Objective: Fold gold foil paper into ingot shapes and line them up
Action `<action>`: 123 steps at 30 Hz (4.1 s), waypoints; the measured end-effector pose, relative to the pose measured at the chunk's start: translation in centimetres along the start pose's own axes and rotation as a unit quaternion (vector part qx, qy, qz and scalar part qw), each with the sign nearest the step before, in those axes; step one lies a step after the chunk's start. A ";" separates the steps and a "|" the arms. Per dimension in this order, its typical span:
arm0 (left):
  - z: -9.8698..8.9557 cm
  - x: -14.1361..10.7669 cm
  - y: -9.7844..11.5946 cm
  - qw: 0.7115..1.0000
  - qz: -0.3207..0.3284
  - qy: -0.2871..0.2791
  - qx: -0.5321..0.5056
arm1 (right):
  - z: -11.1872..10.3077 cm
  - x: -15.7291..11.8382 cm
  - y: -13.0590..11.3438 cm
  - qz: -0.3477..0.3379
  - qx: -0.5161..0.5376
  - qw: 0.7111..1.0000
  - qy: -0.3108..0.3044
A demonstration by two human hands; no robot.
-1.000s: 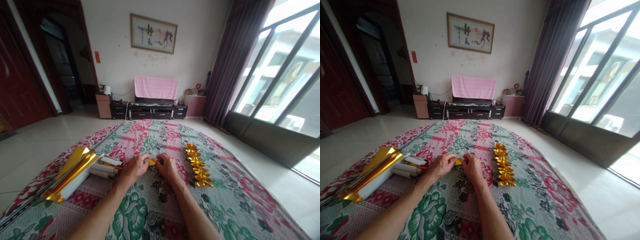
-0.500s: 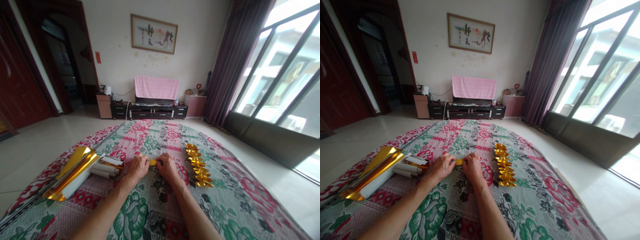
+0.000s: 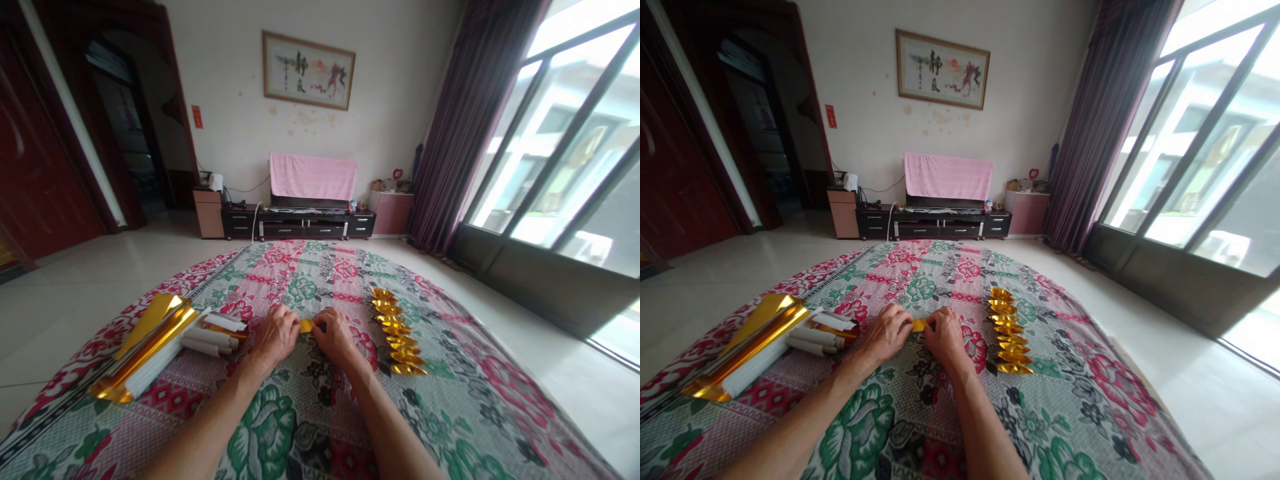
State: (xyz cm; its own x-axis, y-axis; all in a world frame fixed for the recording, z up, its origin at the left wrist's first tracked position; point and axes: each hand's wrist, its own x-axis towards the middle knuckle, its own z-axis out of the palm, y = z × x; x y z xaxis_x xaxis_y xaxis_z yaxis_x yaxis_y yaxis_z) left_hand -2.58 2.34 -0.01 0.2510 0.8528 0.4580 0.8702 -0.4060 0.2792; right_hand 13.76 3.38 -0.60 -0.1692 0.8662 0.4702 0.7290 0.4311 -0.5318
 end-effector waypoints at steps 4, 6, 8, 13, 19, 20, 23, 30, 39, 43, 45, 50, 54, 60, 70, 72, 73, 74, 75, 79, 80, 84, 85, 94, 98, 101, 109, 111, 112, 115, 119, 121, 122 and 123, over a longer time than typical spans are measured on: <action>0.4 0.0 -0.5 0.999 0.033 0.010 -0.027 | -0.2 -0.1 -0.1 -0.004 0.023 1.000 0.012; 0.5 0.1 -0.6 0.998 0.047 0.017 -0.049 | -0.5 -0.3 -0.3 -0.014 0.051 0.998 0.015; 0.4 0.2 -0.5 0.995 0.058 0.029 -0.079 | -1.0 -0.4 -0.4 -0.016 0.085 0.996 0.015; -0.2 0.3 -0.4 0.988 0.076 0.065 -0.121 | -1.5 -0.4 -0.7 0.010 0.155 0.988 0.015; -0.3 0.2 -0.5 0.982 0.071 0.076 -0.156 | -1.2 -0.3 -0.4 0.030 0.200 0.979 0.011; -0.3 0.2 -0.4 0.981 0.076 0.076 -0.160 | -1.1 -0.3 -0.3 0.036 0.208 0.977 0.012; -0.3 0.1 -0.2 0.980 0.089 0.079 -0.158 | -1.1 -0.3 -0.1 0.052 0.240 0.969 0.004; -0.5 0.1 -0.2 0.979 0.114 0.105 -0.134 | -2.0 0.0 -0.7 0.154 0.426 0.888 -0.073; -0.6 0.3 0.7 0.969 0.046 0.100 -0.220 | -2.0 0.1 -0.7 0.188 0.498 0.843 -0.074; -0.9 0.3 1.1 0.950 -0.019 0.061 -0.305 | -1.8 0.1 -0.3 0.182 0.509 0.837 -0.085; -0.9 0.2 1.1 0.950 -0.019 0.052 -0.307 | -1.8 0.2 -0.3 0.170 0.510 0.838 -0.094; -1.0 0.2 1.0 0.967 0.024 0.069 -0.243 | -2.0 0.3 -0.4 0.159 0.499 0.844 -0.110; -0.9 0.2 0.7 0.969 0.063 0.091 -0.219 | -2.2 0.2 -0.2 0.172 0.512 0.834 -0.116; -0.7 0.4 0.4 0.956 0.004 0.090 -0.278 | -2.6 -0.2 -0.2 0.178 0.538 0.813 -0.137; -0.6 0.4 -0.2 0.929 -0.078 0.050 -0.358 | -2.8 -0.3 -1.4 0.141 0.505 0.844 -0.113; -0.4 0.4 -0.3 0.916 -0.097 0.029 -0.388 | -2.6 -0.2 -1.3 0.137 0.498 0.852 -0.082; -0.4 0.4 -0.3 0.912 -0.102 0.022 -0.397 | -2.5 -0.2 -1.3 0.135 0.493 0.857 -0.070; -0.3 0.5 -0.3 0.910 -0.105 0.019 -0.402 | -2.3 -0.1 -1.2 0.131 0.485 0.862 -0.064; -0.3 0.5 -0.4 0.910 -0.105 0.017 -0.402 | -2.2 -0.1 -1.1 0.128 0.476 0.868 -0.060; -0.5 0.4 -0.3 0.914 -0.099 0.008 -0.393 | -2.0 -0.1 -0.6 0.108 0.430 0.896 -0.036; -0.5 0.4 -0.3 0.916 -0.095 0.005 -0.390 | -2.0 -0.1 -0.6 0.097 0.417 0.903 -0.026; -0.8 0.4 -0.3 0.922 -0.074 0.005 -0.381 | -2.1 -0.1 -0.4 0.057 0.387 0.920 -0.007; -0.7 0.4 -0.3 0.923 -0.069 0.007 -0.378 | -2.1 -0.1 -0.3 0.054 0.384 0.922 -0.007; 0.2 0.5 -0.6 0.962 0.034 0.111 -0.249 | -1.8 -0.2 0.5 0.019 0.304 0.952 -0.019; -0.2 0.4 -0.2 0.963 0.036 0.088 -0.251 | -1.5 -0.3 0.7 0.043 0.290 0.956 -0.033; -0.5 0.3 0.0 0.962 0.006 0.064 -0.264 | -1.5 -0.3 0.4 0.041 0.304 0.951 -0.041; -1.0 0.1 0.3 0.974 -0.019 0.023 -0.224 | -2.1 -0.4 -0.1 0.033 0.235 0.971 -0.008; -1.0 0.1 0.3 0.976 -0.008 0.019 -0.217 | -2.1 -0.4 0.0 0.015 0.203 0.979 -0.001; -0.9 0.1 0.3 0.976 0.000 0.018 -0.217 | -2.1 -0.4 0.0 0.006 0.185 0.983 -0.002; -0.7 0.1 0.3 0.975 0.028 0.018 -0.220 | -2.0 -0.4 0.1 -0.017 0.145 0.989 -0.003; -0.6 0.1 0.2 0.981 0.042 0.016 -0.187 | -2.0 -0.6 0.0 -0.038 0.112 0.993 -0.021; -0.6 0.1 0.3 0.985 0.043 0.011 -0.166 | -2.2 -0.6 0.0 -0.051 0.100 0.993 -0.041; -0.7 0.1 0.3 0.986 0.044 0.008 -0.159 | -2.2 -0.7 -0.1 -0.058 0.097 0.992 -0.048; -0.8 0.2 0.3 0.987 0.046 0.006 -0.156 | -2.3 -0.7 -0.1 -0.065 0.096 0.992 -0.055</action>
State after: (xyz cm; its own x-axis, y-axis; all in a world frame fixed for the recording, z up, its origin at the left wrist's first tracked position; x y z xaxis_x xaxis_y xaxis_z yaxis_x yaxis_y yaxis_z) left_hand -2.59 2.10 0.78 0.3168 0.8039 0.5033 0.6703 -0.5652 0.4809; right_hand 15.29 2.18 0.75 -0.3315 0.8182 0.4696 0.5586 0.5714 -0.6012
